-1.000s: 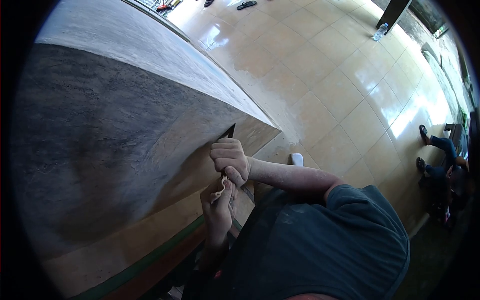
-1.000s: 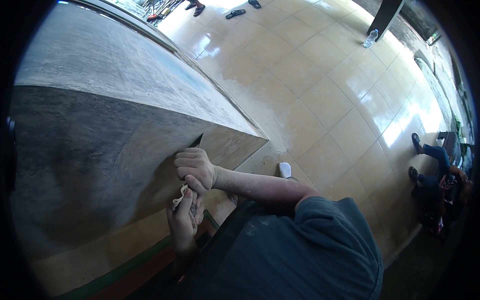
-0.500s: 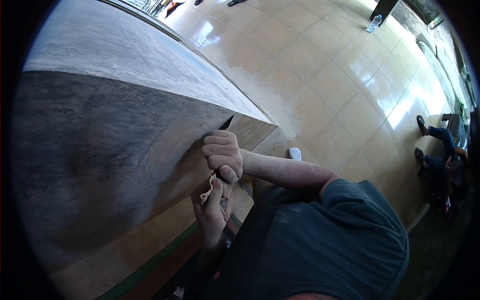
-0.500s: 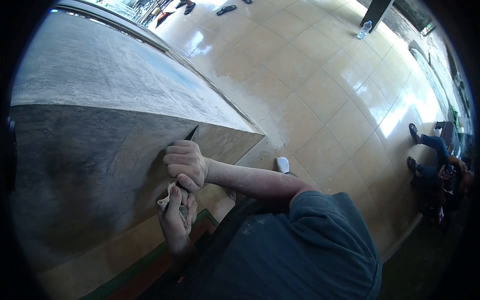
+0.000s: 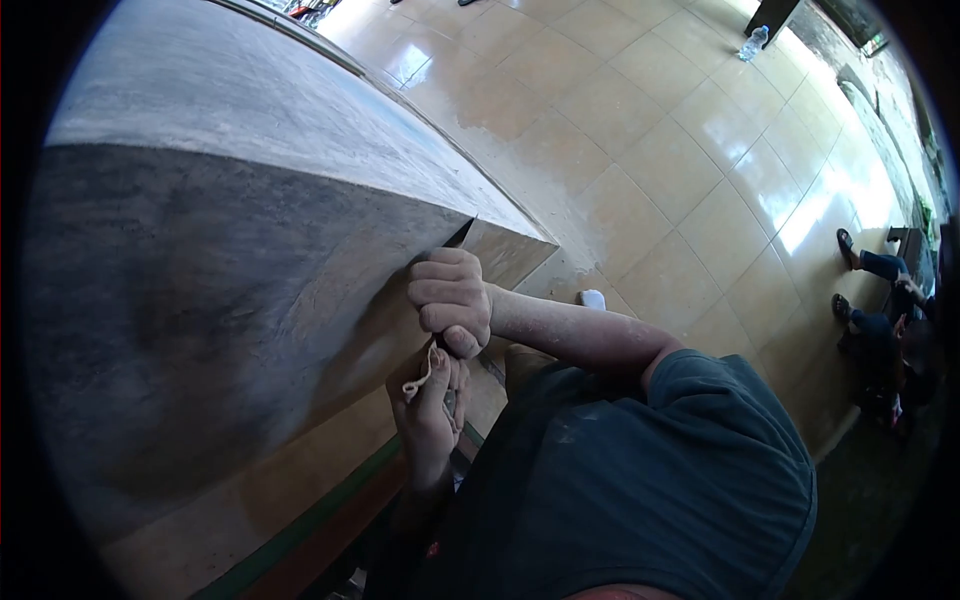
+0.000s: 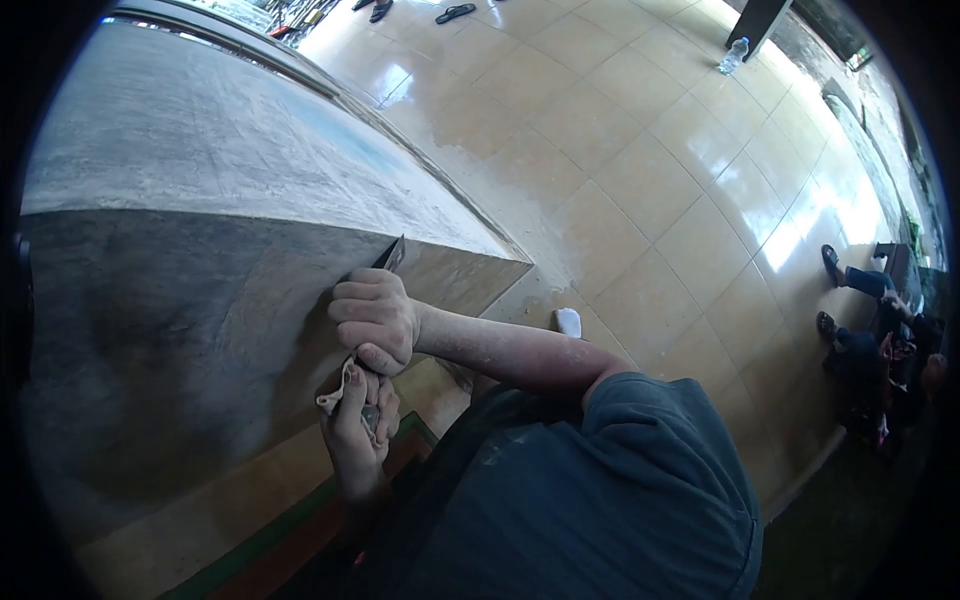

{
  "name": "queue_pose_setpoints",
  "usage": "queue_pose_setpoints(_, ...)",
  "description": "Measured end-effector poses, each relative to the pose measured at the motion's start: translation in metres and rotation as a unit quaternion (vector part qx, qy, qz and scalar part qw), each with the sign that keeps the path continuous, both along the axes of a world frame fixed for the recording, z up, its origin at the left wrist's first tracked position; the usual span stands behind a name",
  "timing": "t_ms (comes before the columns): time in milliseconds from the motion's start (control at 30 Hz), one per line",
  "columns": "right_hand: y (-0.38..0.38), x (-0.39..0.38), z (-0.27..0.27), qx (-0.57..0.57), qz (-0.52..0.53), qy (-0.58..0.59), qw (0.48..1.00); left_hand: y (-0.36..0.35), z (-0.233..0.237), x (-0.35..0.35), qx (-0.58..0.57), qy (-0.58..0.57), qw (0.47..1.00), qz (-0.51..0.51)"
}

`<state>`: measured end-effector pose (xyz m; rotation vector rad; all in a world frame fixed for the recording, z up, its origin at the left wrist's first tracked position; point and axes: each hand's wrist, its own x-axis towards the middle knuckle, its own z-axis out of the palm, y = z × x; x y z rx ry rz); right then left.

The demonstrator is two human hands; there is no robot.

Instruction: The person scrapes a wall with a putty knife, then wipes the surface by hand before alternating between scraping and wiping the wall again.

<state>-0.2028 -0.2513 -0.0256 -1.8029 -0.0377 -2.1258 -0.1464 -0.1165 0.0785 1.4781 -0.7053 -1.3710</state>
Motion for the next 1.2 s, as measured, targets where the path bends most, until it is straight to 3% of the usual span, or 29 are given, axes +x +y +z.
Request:
queue_pose_setpoints(200, 0.018, -0.002, 0.024, 0.022, 0.043, -0.020, 0.999, 0.022, 0.017, 0.004, -0.038, -0.001, 0.996, -0.076)
queue_pose_setpoints(400, 0.007, -0.002, -0.012, 0.010, 0.005, 0.047, 0.999, 0.004, -0.011, -0.001, 0.010, -0.020, 1.000, -0.005)
queue_pose_setpoints(500, 0.021, -0.012, 0.027, -0.024, 0.064, -0.010, 0.998, 0.028, 0.011, -0.012, -0.049, -0.101, 0.992, -0.051)
queue_pose_setpoints(600, 0.016, -0.006, 0.032, -0.066, 0.074, -0.042, 0.994, 0.035, -0.007, -0.011, -0.108, -0.192, 0.974, -0.059)
queue_pose_setpoints(667, 0.017, -0.004, 0.025, -0.067, 0.072, -0.058, 0.993, 0.036, -0.009, -0.011, -0.107, -0.194, 0.972, -0.076)
queue_pose_setpoints(767, 0.023, -0.006, 0.024, -0.071, 0.058, -0.015, 0.996, 0.033, 0.013, -0.014, -0.023, -0.092, 0.994, -0.052)
queue_pose_setpoints(867, 0.026, 0.003, 0.035, -0.007, 0.054, -0.016, 0.998, 0.031, 0.025, 0.000, -0.055, -0.007, 0.995, -0.083)
queue_pose_setpoints(1000, 0.012, 0.004, 0.016, -0.037, 0.042, 0.022, 0.998, 0.020, -0.004, 0.014, 0.002, 0.027, 0.999, -0.041)
queue_pose_setpoints(1067, 0.016, 0.003, 0.010, -0.033, 0.037, 0.070, 0.996, 0.021, 0.002, 0.002, 0.001, 0.035, 0.999, 0.016)
queue_pose_setpoints(1133, 0.026, -0.001, 0.025, -0.027, 0.081, 0.012, 0.996, 0.033, 0.012, -0.008, -0.037, -0.076, 0.996, -0.037)
queue_pose_setpoints(1200, 0.024, -0.004, 0.036, -0.041, 0.081, -0.020, 0.996, 0.035, 0.012, -0.013, -0.065, -0.071, 0.994, -0.045)
